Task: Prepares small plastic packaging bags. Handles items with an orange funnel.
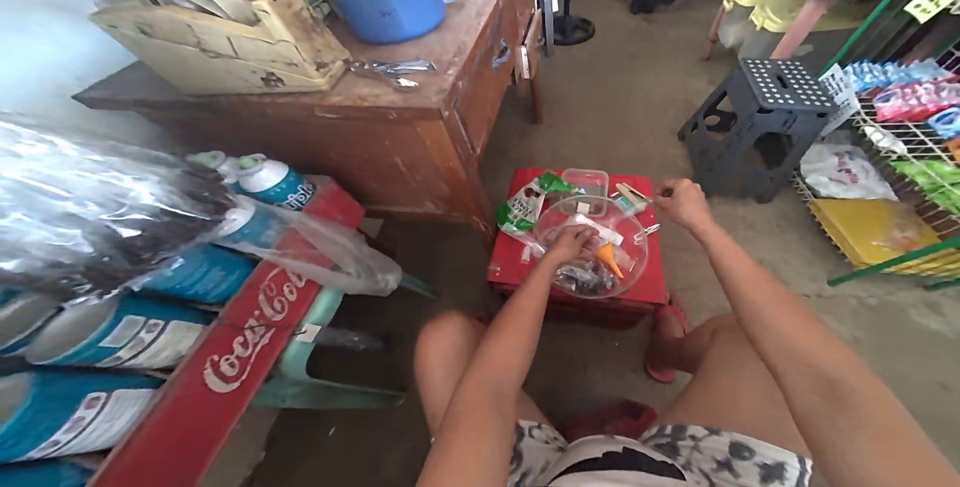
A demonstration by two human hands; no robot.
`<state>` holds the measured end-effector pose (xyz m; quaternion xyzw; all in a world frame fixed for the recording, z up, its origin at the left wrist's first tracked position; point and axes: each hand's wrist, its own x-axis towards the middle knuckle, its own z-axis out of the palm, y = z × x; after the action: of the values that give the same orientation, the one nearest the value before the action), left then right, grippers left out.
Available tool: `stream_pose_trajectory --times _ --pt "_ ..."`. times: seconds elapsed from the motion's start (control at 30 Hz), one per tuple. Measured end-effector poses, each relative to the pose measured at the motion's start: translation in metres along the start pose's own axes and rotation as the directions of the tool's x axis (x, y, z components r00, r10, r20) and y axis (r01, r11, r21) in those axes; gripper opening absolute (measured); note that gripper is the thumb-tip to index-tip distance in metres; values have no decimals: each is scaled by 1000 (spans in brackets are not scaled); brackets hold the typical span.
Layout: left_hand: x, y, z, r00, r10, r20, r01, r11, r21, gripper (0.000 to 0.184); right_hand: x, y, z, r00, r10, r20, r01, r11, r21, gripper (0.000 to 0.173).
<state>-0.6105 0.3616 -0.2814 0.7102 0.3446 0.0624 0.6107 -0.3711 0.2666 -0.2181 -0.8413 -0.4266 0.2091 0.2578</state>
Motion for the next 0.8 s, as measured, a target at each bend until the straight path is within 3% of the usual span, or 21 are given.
stream_pose_trajectory --times 0.1,0.17,0.33,0.57,0.7,0.8 --pt "-6 15 -13 984 46 -173 -57 996 -62 34 -10 20 -9 995 75 66 -85 985 152 22" --pt "0 19 -21 937 96 -336 -158 974 -163 31 -22 26 -8 980 87 180 -139 945 296 22" --pt "-13 78 -33 798 212 -565 -430 857 -285 25 -50 25 10 888 -102 448 -233 739 632 15" --pt "-41 155 -47 733 422 -534 -549 830 -98 23 -68 -7 22 833 -315 455 -111 710 695 15" --pt "-53 173 -48 703 470 -534 -594 801 -78 17 -73 -20 19 825 -361 435 -36 734 678 12" --pt "-64 178 -45 719 489 -494 -593 802 -69 18 -74 -26 16 808 -429 404 129 798 589 21"
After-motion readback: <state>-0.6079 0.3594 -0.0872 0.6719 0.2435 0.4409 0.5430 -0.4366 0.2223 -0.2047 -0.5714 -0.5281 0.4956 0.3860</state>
